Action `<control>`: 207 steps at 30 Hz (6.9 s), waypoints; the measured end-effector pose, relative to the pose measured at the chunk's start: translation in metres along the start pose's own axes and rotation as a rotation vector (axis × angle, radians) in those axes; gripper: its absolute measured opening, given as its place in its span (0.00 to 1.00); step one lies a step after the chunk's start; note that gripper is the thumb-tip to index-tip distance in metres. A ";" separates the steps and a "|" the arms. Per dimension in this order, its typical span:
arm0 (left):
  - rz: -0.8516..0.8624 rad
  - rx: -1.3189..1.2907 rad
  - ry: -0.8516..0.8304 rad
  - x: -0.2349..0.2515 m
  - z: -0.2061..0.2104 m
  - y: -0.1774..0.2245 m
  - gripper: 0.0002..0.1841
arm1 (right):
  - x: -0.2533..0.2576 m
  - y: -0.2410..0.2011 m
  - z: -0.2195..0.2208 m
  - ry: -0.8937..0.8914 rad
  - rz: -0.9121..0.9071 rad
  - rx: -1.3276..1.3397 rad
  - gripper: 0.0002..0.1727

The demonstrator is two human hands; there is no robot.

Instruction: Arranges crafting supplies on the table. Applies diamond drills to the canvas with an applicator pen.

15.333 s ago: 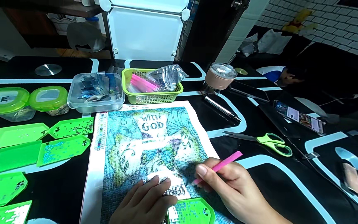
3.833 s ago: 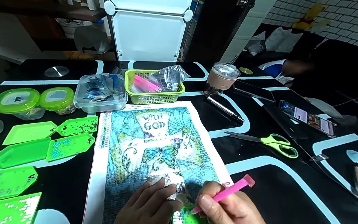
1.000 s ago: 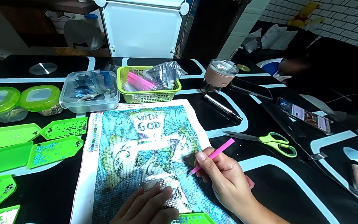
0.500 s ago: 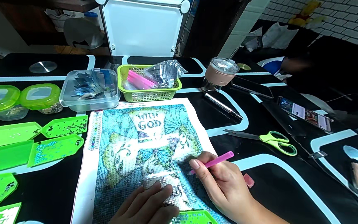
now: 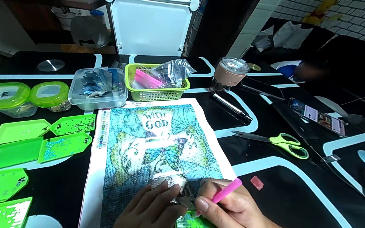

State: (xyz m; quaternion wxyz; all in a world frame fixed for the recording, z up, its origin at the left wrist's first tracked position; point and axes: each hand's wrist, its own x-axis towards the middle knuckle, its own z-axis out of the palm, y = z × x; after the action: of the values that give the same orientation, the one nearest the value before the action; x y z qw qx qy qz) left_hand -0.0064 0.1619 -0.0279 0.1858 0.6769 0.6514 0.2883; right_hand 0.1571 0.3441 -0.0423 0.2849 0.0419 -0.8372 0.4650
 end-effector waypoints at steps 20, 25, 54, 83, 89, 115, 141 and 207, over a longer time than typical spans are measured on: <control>0.001 -0.007 -0.030 0.002 -0.002 0.000 0.23 | 0.007 0.010 -0.014 0.435 0.345 0.182 0.15; 0.001 -0.014 -0.028 0.001 -0.002 0.000 0.23 | 0.007 0.019 -0.013 0.409 0.297 0.035 0.14; 0.007 -0.015 -0.034 0.001 -0.003 -0.001 0.24 | 0.001 0.015 -0.011 0.318 0.241 -0.001 0.16; -0.004 -0.032 -0.059 0.001 -0.006 0.000 0.24 | 0.007 0.025 -0.015 0.399 0.267 -0.093 0.15; -0.003 -0.024 -0.059 0.001 -0.005 -0.001 0.25 | 0.007 0.025 -0.014 0.390 0.267 -0.084 0.15; 0.004 -0.016 -0.043 0.001 -0.004 -0.001 0.24 | 0.014 0.017 -0.010 0.260 0.180 -0.508 0.20; -0.004 -0.010 -0.050 0.001 -0.004 0.000 0.24 | 0.005 0.022 -0.013 0.370 0.169 -0.218 0.17; -0.003 -0.016 -0.054 0.001 -0.004 0.000 0.24 | 0.003 0.022 -0.014 0.442 0.253 -0.084 0.14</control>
State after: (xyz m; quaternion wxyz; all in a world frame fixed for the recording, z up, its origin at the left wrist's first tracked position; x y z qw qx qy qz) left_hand -0.0094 0.1627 -0.0249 0.2091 0.6818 0.6449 0.2749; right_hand 0.1531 0.3687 -0.0514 0.4020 -0.1774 -0.7718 0.4596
